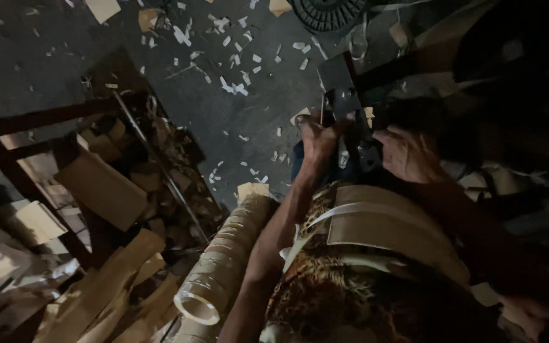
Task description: The person uses a bench-mounted blade to shave and shape small rectangular wooden blocks. They repeatedly hold the blocks against the blade, remove shavings, and adjust the pieces while standing in a cluttered workshop.
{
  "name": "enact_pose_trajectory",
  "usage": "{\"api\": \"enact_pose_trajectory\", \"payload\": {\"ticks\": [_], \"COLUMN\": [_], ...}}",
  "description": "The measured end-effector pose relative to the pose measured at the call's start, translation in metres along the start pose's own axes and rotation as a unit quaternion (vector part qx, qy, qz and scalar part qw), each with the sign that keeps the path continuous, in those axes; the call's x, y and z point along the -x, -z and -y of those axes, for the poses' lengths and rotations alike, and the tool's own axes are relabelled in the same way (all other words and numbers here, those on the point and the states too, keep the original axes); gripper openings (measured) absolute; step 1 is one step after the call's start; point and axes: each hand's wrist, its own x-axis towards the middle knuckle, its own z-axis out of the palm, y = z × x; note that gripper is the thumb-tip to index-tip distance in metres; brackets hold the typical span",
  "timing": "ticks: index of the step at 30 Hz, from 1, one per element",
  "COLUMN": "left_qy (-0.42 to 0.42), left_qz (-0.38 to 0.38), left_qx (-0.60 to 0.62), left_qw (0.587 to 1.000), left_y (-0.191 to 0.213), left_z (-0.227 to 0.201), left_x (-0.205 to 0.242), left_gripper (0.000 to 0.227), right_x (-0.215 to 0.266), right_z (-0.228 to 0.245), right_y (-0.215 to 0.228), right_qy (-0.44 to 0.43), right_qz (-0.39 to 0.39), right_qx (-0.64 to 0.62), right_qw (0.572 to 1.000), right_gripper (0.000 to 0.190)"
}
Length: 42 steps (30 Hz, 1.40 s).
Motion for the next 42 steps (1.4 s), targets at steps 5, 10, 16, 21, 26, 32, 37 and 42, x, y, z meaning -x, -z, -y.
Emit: {"api": "enact_pose_trajectory", "payload": {"ticks": [5,10,16,21,26,32,37,42], "left_qy": [0.048,0.068,-0.025,-0.04,-0.095,-0.169,-0.09,-0.042], "left_qz": [0.021,0.019,0.01,0.065,0.068,0.024,0.007,0.006], "left_qx": [0.017,-0.001,-0.019,0.017,-0.013,0.026,0.019,0.06], "left_qw": [0.998,0.998,0.999,0.997,0.993,0.985,0.996,0.997], "left_y": [0.005,0.014,0.024,0.029,0.032,0.01,0.003,-0.004], "left_z": [0.003,0.009,0.043,0.083,0.097,0.114,0.102,0.097], "left_x": [0.003,-0.011,-0.017,-0.031,-0.027,-0.014,-0.003,0.008], "left_gripper": [0.033,0.024,0.029,0.022,0.023,0.026,0.033,0.033], "right_x": [0.002,-0.006,0.013,-0.033,-0.041,-0.054,-0.078,-0.09], "right_z": [-0.007,-0.015,0.012,-0.027,-0.035,-0.049,-0.081,-0.085], "right_y": [0.004,0.009,0.026,0.043,0.054,0.077,0.083,0.098], "right_qy": [0.005,0.08,0.059,0.167,0.103,0.244,0.28,0.338], "right_qz": [0.022,-0.033,-0.307,-0.192,-0.108,-0.127,-0.091,-0.078], "right_qx": [-0.025,-0.242,-0.177,-0.113,-0.222,-0.058,0.017,0.06], "right_qw": [0.999,0.966,0.933,0.96,0.964,0.96,0.956,0.936], "right_gripper": [0.047,0.039,0.039,0.043,0.036,0.031,0.028,0.011]}}
